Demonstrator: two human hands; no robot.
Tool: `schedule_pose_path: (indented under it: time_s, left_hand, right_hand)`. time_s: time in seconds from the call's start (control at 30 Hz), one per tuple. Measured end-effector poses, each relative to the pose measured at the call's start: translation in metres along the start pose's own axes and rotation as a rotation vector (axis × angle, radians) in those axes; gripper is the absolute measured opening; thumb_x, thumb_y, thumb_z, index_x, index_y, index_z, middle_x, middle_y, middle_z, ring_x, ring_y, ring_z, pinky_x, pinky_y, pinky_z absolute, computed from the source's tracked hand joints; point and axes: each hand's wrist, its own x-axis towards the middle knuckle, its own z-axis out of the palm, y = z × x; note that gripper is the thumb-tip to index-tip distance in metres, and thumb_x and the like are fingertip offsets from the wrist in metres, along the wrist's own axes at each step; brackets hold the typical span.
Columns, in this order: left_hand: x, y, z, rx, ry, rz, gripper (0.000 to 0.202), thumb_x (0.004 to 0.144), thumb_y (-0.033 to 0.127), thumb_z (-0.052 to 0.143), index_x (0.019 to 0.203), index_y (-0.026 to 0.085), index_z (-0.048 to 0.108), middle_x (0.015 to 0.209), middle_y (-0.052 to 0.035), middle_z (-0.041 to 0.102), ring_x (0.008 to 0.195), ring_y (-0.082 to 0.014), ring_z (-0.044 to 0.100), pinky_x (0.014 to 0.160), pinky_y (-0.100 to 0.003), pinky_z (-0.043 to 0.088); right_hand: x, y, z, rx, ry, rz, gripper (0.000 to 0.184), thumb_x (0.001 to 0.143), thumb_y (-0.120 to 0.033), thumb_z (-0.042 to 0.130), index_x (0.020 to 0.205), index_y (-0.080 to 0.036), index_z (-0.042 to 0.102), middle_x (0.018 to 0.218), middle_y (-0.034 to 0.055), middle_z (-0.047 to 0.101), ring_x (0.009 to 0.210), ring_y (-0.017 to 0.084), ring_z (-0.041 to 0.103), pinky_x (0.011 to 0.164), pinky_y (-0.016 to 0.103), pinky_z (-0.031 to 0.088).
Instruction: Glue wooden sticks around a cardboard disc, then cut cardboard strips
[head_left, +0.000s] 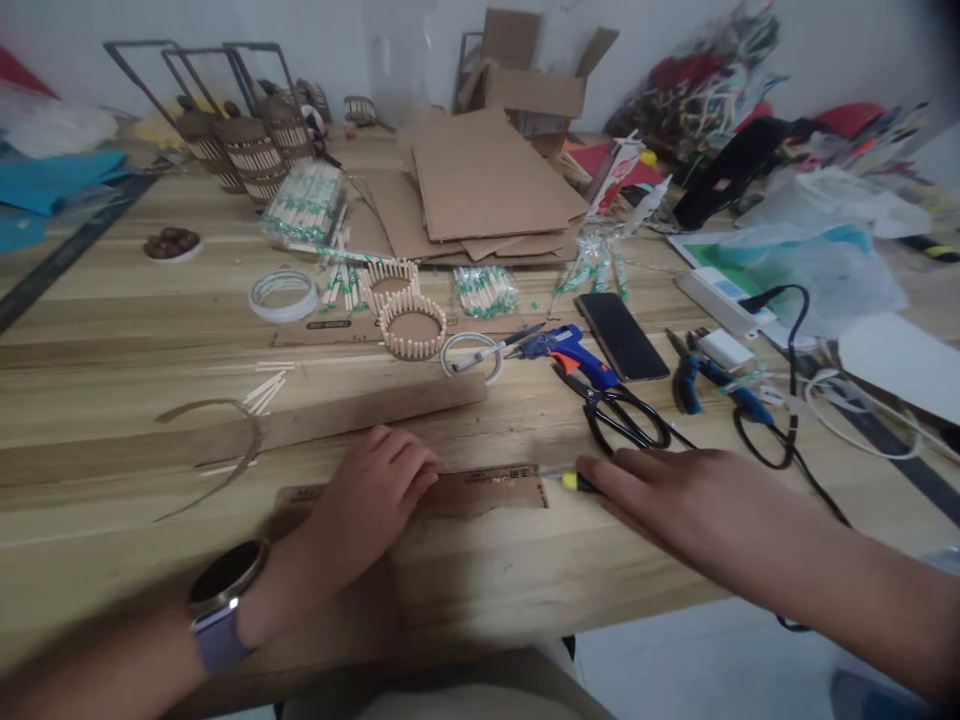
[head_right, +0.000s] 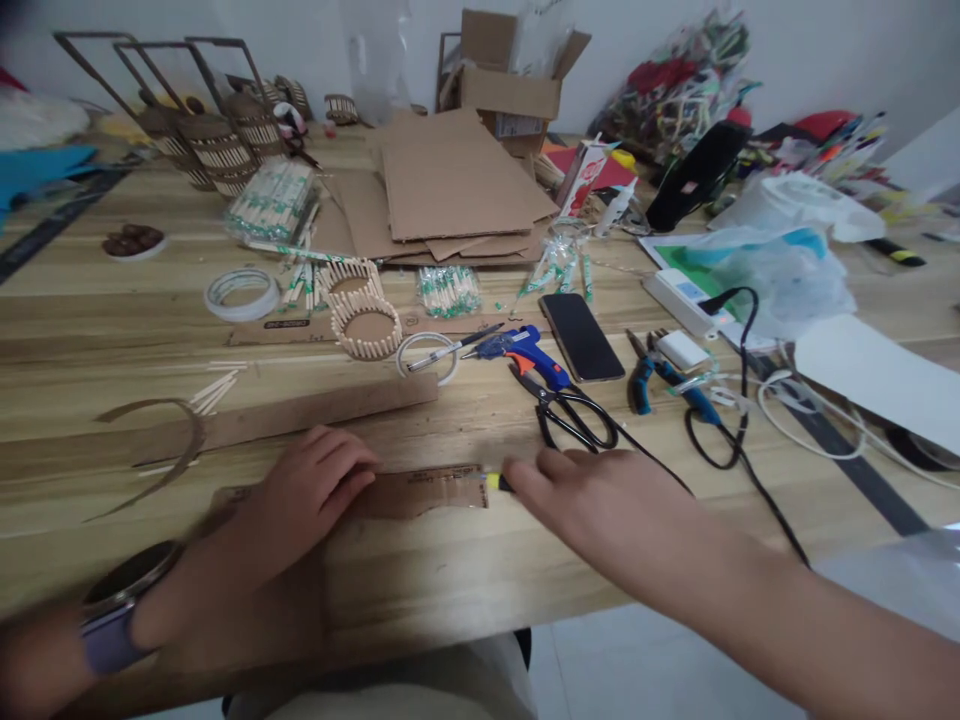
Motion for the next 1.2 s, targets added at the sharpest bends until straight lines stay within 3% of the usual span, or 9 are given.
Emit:
schedule_pose_path:
  time_s: [0.13,0.27,0.4,0.6,0.97,1.2]
  left_hand:
    - [-0.029,-0.019,-0.016,0.115,0.005,-0.042,0.012,0.098,0.02,0.054,0.105,0.018,0.064,0.1,-0.0066,0.068,0.093,-0.0268,0.058,0.082,-0.041,0.046]
    - [-0.048,-0.025,-0.016,0.154,-0.009,-0.084,0.008,0.096,0.018,0.056,0.092,0.019,0.064,0.089,-0.0046,0.067,0.084,-0.0254,0.058,0.074,-0.038,0.046]
    - [-0.048,-0.023,-0.009,0.13,0.014,-0.111,0.016,0.097,0.015,0.052,0.083,0.018,0.06,0.083,-0.0041,0.065,0.08,-0.0236,0.057,0.072,-0.036,0.047]
    - [-0.047,-0.023,-0.006,0.064,0.07,-0.08,0.02,0.1,0.019,0.047,0.085,0.019,0.06,0.084,-0.0031,0.064,0.08,-0.0222,0.057,0.072,-0.035,0.047]
    - [-0.047,-0.02,-0.005,0.027,0.114,-0.06,0.023,0.102,0.019,0.043,0.089,0.018,0.062,0.088,-0.0047,0.066,0.084,-0.0235,0.059,0.076,-0.037,0.049]
    - [-0.046,-0.019,-0.006,0.03,0.095,-0.078,0.025,0.102,0.019,0.043,0.087,0.018,0.062,0.085,-0.0043,0.065,0.082,-0.0234,0.058,0.073,-0.037,0.048]
  right_hand:
    - [0.03,-0.024,-0.003,0.014,0.01,-0.138,0.03,0.081,-0.001,0.055,0.105,-0.018,0.054,0.071,-0.0024,0.063,0.052,0.015,0.059,0.047,0.031,0.021]
    - [0.055,-0.042,-0.005,0.023,0.016,-0.174,0.028,0.082,-0.002,0.058,0.104,-0.018,0.056,0.072,-0.0007,0.065,0.054,0.015,0.059,0.048,0.031,0.017]
    - [0.074,-0.059,-0.009,-0.005,0.018,-0.181,0.027,0.083,-0.004,0.059,0.106,-0.018,0.059,0.073,0.001,0.066,0.058,0.017,0.062,0.047,0.032,0.017]
    - [0.087,-0.081,-0.013,-0.044,-0.01,-0.134,0.031,0.085,-0.004,0.057,0.113,-0.018,0.058,0.076,0.003,0.069,0.06,0.019,0.063,0.045,0.032,0.023]
    - [0.098,-0.103,-0.035,-0.113,-0.174,-0.036,0.026,0.088,-0.008,0.058,0.112,-0.017,0.062,0.076,0.0067,0.071,0.06,0.021,0.068,0.045,0.029,0.037]
    - [0.109,-0.106,-0.042,-0.123,-0.258,-0.044,0.022,0.089,-0.007,0.056,0.108,-0.017,0.062,0.076,0.0075,0.072,0.059,0.023,0.07,0.041,0.028,0.037]
